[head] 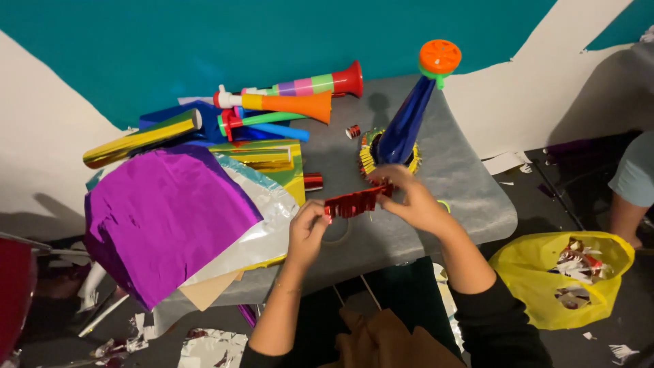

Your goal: The person is finalizing the decoration of a party horn by cutting a strip of red foil paper and taping it around the base.

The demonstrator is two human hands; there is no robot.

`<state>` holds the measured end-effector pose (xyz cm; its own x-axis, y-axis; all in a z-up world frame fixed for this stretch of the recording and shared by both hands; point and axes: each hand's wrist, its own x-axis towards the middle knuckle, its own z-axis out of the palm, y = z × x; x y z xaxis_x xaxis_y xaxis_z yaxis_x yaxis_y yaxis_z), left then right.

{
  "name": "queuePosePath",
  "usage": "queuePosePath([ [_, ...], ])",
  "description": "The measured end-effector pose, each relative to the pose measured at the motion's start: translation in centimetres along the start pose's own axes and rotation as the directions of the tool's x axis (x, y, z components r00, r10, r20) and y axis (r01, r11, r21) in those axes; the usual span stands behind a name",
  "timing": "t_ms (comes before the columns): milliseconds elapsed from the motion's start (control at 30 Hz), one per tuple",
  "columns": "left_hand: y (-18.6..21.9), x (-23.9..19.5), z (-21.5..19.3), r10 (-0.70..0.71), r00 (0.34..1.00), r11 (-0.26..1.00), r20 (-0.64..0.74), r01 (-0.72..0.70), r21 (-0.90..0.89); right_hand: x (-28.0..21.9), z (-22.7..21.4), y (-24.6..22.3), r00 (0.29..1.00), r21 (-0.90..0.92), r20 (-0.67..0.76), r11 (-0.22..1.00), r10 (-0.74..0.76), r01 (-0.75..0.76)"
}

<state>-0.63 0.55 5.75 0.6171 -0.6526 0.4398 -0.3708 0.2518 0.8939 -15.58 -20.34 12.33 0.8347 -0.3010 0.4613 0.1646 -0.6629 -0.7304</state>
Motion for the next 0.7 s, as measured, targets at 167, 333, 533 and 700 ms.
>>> queuePosePath([
  [167,4.0,1.6,-0.7,0.050,0.988,0.985,0.148,-0.074,0.159,-1.5,-3.0,0.5,0.966,0.132,0.100,0.960,0.237,-0.249],
  [333,4.0,5.0,1.3,-0.010,0.970,0.975,0.243,-0.044,0.216,-0.6,-7.5,-0.5,0.946,0.069,0.100,0.947,0.307,-0.315],
  [533,-0.8,12.9,8.9,0.122,0.974,0.914,0.189,-0.036,-0.405,3.6,-11.6,-0.6,0.966,-0.150,-0.003,0.955,0.257,-0.255],
  [700,2.1,17.8,10.7,-0.097,0.995,0.981,-0.003,0.095,-0.168,6.2,-13.4,4.1,0.966,0.027,-0.109,0.972,0.234,-0.232],
])
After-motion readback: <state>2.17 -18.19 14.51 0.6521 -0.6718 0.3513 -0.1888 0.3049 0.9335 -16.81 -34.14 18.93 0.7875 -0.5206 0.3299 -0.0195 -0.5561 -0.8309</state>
